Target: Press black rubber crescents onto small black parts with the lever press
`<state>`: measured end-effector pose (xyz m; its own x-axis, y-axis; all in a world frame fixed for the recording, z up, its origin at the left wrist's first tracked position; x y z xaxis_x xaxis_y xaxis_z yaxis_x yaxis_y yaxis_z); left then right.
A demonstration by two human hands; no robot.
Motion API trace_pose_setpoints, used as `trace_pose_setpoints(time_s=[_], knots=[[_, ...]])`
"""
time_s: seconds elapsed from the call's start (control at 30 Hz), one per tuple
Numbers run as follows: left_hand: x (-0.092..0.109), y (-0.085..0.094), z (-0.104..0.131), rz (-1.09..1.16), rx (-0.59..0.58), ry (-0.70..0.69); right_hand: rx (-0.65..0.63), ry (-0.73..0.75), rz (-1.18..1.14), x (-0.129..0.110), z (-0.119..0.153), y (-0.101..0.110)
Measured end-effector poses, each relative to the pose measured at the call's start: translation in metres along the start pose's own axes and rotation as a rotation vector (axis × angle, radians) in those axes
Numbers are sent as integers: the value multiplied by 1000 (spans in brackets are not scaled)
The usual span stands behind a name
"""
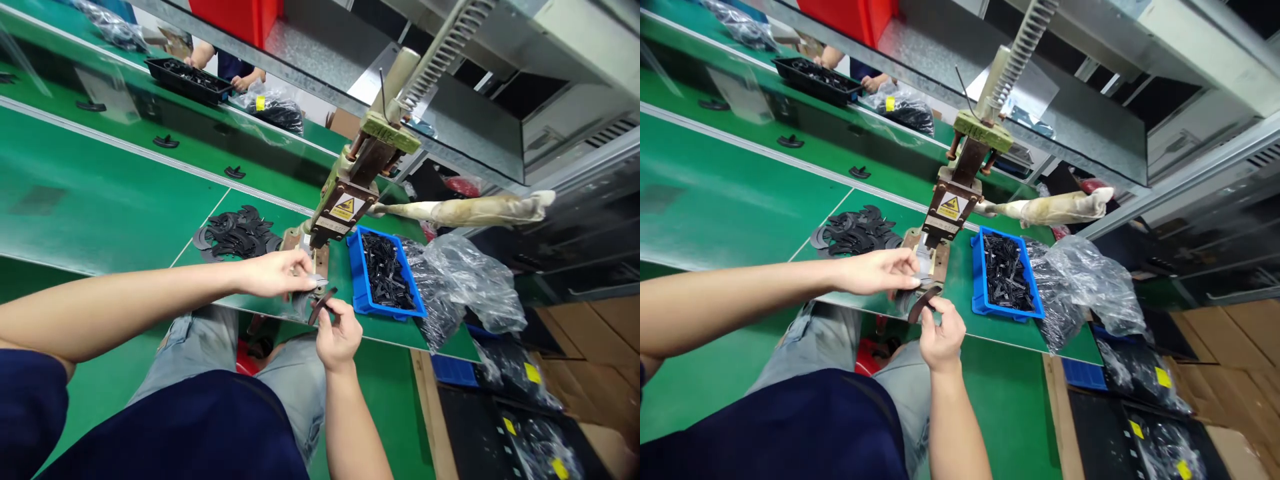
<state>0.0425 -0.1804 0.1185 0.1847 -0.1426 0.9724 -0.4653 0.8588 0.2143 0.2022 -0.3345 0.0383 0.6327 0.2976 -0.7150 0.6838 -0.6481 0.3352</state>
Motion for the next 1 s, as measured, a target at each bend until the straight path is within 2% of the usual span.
trace_pose_setpoints(time_s=[0.07, 0.1, 0.2, 0.27, 0.33, 0.4, 0.5, 0.57, 0.67, 0.73, 0.8, 0.9, 1.0], knots=[[9, -2, 5, -240, 170, -143, -44, 53, 43, -2, -4, 5], [14, -5, 7, -350, 200, -204, -65, 78, 60, -3, -7, 6], [16, -16, 9, -541, 147, -286, -122, 144, 96, -8, -12, 6], [9, -17, 6, -522, 183, -248, -145, 180, 110, -9, -13, 7], [-2, -15, 3, -367, 214, -169, -158, 209, 117, -9, -12, 8], [-12, -16, 2, -126, 89, -87, -170, 232, 110, -9, -11, 9], [-21, -18, 5, 130, -221, 10, -205, 270, 70, -9, -11, 8], [-29, -13, 5, 153, -270, 30, -229, 261, 53, -2, -11, 7], [-50, 17, -7, 47, -87, 47, -186, 73, 114, 29, -10, 11], [-67, 51, -23, -92, 83, 92, -114, -85, 184, 58, -8, 17], [-79, 90, -46, -315, 210, 132, -52, -153, 231, 85, -7, 21], [-77, 147, -93, -744, 366, 133, -4, -159, 273, 110, -5, 23], [-61, 189, -141, -951, 491, 116, 5, -158, 306, 117, -4, 21]])
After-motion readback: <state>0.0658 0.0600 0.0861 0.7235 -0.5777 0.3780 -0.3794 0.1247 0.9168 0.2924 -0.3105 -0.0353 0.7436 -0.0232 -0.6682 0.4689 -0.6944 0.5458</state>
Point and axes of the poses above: each hand's wrist, its own z-axis away from the middle knuckle, its own y-axis out of the back of the hand, x = y × z, the point moved 2 cm from there along -z, towards the middle knuckle, and after that the axes turned 3 degrees about -z, right-handed, at the moved point
